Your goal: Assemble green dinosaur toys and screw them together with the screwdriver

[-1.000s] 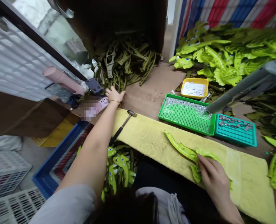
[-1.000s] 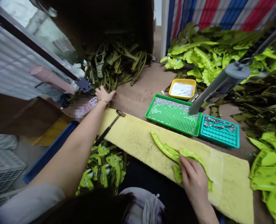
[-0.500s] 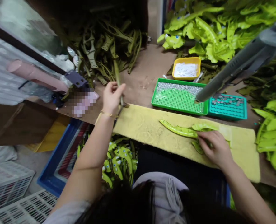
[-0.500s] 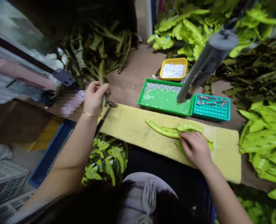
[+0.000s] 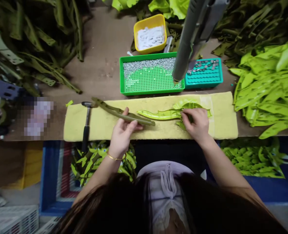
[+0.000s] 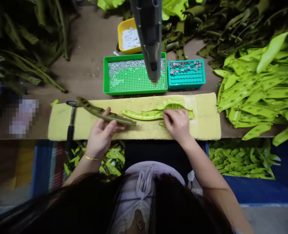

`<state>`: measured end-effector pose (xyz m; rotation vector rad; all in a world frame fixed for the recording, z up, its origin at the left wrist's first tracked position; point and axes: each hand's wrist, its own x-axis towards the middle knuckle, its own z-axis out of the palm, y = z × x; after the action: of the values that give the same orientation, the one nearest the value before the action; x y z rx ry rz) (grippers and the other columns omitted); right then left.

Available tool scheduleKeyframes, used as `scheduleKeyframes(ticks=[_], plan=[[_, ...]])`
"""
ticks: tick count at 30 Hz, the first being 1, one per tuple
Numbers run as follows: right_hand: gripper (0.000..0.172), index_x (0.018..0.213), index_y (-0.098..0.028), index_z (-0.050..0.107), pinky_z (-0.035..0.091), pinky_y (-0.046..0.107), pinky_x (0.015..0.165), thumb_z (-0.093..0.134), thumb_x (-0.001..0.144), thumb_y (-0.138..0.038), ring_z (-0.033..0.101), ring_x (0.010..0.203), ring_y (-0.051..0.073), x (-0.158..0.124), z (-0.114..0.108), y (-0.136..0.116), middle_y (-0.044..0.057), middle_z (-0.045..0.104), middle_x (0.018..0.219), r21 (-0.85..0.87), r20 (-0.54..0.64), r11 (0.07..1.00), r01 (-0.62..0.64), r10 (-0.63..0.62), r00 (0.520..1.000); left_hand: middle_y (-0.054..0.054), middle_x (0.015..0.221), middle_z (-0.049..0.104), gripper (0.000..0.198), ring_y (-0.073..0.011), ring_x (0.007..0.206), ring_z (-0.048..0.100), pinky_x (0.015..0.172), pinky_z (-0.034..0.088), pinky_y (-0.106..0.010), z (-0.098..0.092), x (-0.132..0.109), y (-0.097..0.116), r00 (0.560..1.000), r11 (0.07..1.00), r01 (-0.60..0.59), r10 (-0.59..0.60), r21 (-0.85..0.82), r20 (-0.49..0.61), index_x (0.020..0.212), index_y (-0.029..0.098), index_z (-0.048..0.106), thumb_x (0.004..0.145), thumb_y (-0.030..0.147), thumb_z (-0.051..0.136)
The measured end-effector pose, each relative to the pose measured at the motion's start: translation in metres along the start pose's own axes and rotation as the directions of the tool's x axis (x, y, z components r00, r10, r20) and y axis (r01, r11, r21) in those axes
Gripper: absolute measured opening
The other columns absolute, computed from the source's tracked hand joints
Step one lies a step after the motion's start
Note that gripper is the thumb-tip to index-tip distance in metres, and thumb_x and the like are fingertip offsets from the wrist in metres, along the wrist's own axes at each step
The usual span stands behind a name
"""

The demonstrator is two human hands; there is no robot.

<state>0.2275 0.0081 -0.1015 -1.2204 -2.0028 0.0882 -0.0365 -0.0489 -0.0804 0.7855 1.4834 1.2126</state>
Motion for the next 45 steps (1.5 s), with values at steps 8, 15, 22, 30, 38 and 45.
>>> scheduleKeyframes(ticks=[8,15,22,30,38,45], plan=[[0.014,0.102,-0.022,0.057,0.049,0.034,0.074,0.06,0.088,-0.021,0.066,0.08,0.016,-0.002,-0.003,-0.002,0.002,0.074,0.087,0.169,0.002,0.974,-0.151,0.153,0.988,0.002,0.063,0.064,0.044,-0.0121,0.054,0.063,0.057,0.055,-0.025,0.014,-0.016,-0.011,0.961,0.967,0.234,-0.247,-0.105,-0.127,0.073,0.017,0.053,0.058,0.043,0.085],[0.008,0.093,-0.024,0.066,0.044,0.036,0.074,0.063,0.086,-0.027,0.062,0.083,0.018,0.004,-0.011,0.002,0.002,0.071,0.085,0.005,0.059,0.997,-0.079,0.079,0.995,-0.011,0.092,0.067,0.033,-0.0265,0.091,0.063,0.083,0.051,-0.044,-0.009,-0.007,0.0,0.851,0.337,-0.424,0.464,0.84,0.244,0.088,0.019,0.062,0.073,0.046,0.075],[0.018,0.102,-0.023,0.068,0.049,0.037,0.078,0.058,0.087,-0.021,0.063,0.085,0.019,-0.003,-0.011,-0.006,0.005,0.071,0.091,0.093,0.037,0.989,-0.117,0.114,0.993,-0.014,0.112,0.065,0.028,-0.028,0.108,0.058,0.096,0.044,-0.046,-0.004,0.024,0.002,0.64,0.061,-0.739,0.374,0.671,0.671,0.114,0.021,0.062,0.091,0.034,0.056],[0.025,0.109,-0.02,0.066,0.053,0.036,0.078,0.057,0.087,-0.014,0.067,0.087,0.019,-0.006,-0.009,-0.001,0.008,0.073,0.095,0.137,0.007,0.988,-0.065,0.065,0.998,-0.014,0.102,0.067,0.038,-0.0266,0.092,0.06,0.079,0.042,-0.039,0.069,0.045,0.028,0.547,-0.106,-0.789,0.328,0.605,0.77,0.118,0.014,0.062,0.096,0.039,0.042],[0.017,0.099,-0.024,0.069,0.054,0.039,0.078,0.06,0.085,-0.018,0.068,0.084,0.018,-0.012,-0.02,-0.006,0.004,0.074,0.09,0.24,0.006,0.954,-0.182,0.186,0.983,-0.013,0.1,0.068,0.041,-0.027,0.095,0.06,0.078,0.042,-0.04,0.09,0.04,0.0,0.577,-0.001,-0.802,0.256,0.597,0.776,0.125,0.013,0.058,0.097,0.039,0.042],[0.015,0.094,-0.025,0.07,0.053,0.038,0.077,0.06,0.085,-0.018,0.067,0.082,0.018,-0.01,-0.019,-0.003,0.004,0.073,0.087,0.276,0.044,0.944,-0.179,0.174,0.984,-0.015,0.112,0.065,0.036,-0.0291,0.101,0.058,0.083,0.045,-0.042,0.088,0.024,0.01,0.625,0.01,-0.763,0.266,0.646,0.734,0.122,0.015,0.06,0.095,0.036,0.047]])
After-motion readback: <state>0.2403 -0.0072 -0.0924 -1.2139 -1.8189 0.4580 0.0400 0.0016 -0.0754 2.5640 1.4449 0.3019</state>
